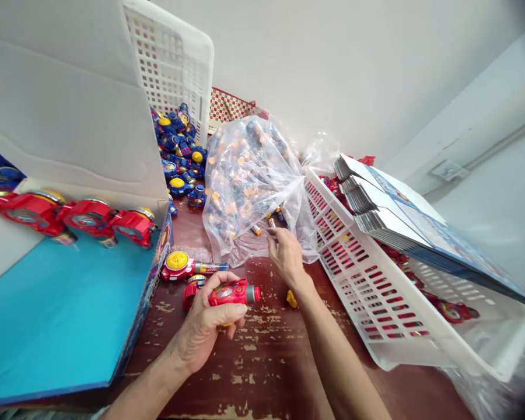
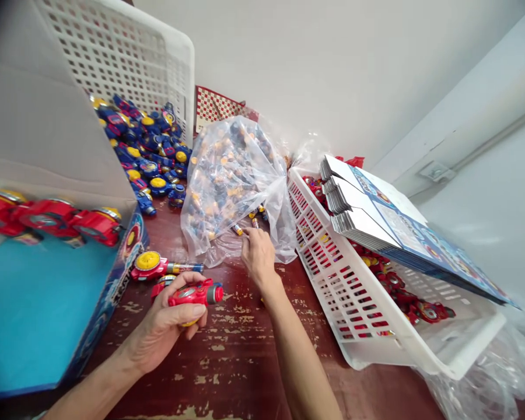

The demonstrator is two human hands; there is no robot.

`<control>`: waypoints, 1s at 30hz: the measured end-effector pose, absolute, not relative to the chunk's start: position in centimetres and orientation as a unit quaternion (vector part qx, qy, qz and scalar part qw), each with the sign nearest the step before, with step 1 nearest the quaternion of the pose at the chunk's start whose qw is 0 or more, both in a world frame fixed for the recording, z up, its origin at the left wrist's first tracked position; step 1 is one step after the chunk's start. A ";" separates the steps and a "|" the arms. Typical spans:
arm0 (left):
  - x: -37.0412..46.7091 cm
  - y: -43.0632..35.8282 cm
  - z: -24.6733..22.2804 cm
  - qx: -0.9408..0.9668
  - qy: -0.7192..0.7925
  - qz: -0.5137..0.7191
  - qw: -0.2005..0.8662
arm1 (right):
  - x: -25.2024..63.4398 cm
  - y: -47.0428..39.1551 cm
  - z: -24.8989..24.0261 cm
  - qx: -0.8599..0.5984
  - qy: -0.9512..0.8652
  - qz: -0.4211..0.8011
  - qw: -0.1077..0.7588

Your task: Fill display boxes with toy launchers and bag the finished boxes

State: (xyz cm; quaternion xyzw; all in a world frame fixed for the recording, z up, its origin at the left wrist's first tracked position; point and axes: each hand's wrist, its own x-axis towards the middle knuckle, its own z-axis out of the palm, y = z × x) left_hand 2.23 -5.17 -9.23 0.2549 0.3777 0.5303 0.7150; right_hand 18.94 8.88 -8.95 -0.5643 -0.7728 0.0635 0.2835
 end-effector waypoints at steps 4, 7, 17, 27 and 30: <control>1.3 -5.7 -8.9 0.236 0.392 0.516 0.724 | 15.6 14.5 -9.6 -0.615 -0.761 0.100 0.179; 0.4 -6.0 -8.6 0.216 0.389 0.525 0.725 | 14.2 16.4 -10.4 -0.642 -0.739 0.143 0.147; -1.0 -6.7 -8.4 0.149 0.366 0.564 0.725 | 16.8 1.2 -5.5 -0.507 -0.664 0.431 0.340; 0.7 -8.2 -8.1 0.218 0.370 0.538 0.725 | 18.6 -6.5 -8.4 -0.472 -0.508 0.536 0.482; 0.8 -8.6 -8.1 0.324 0.403 0.559 0.648 | 18.8 -7.3 -8.9 -0.451 -0.472 0.570 0.499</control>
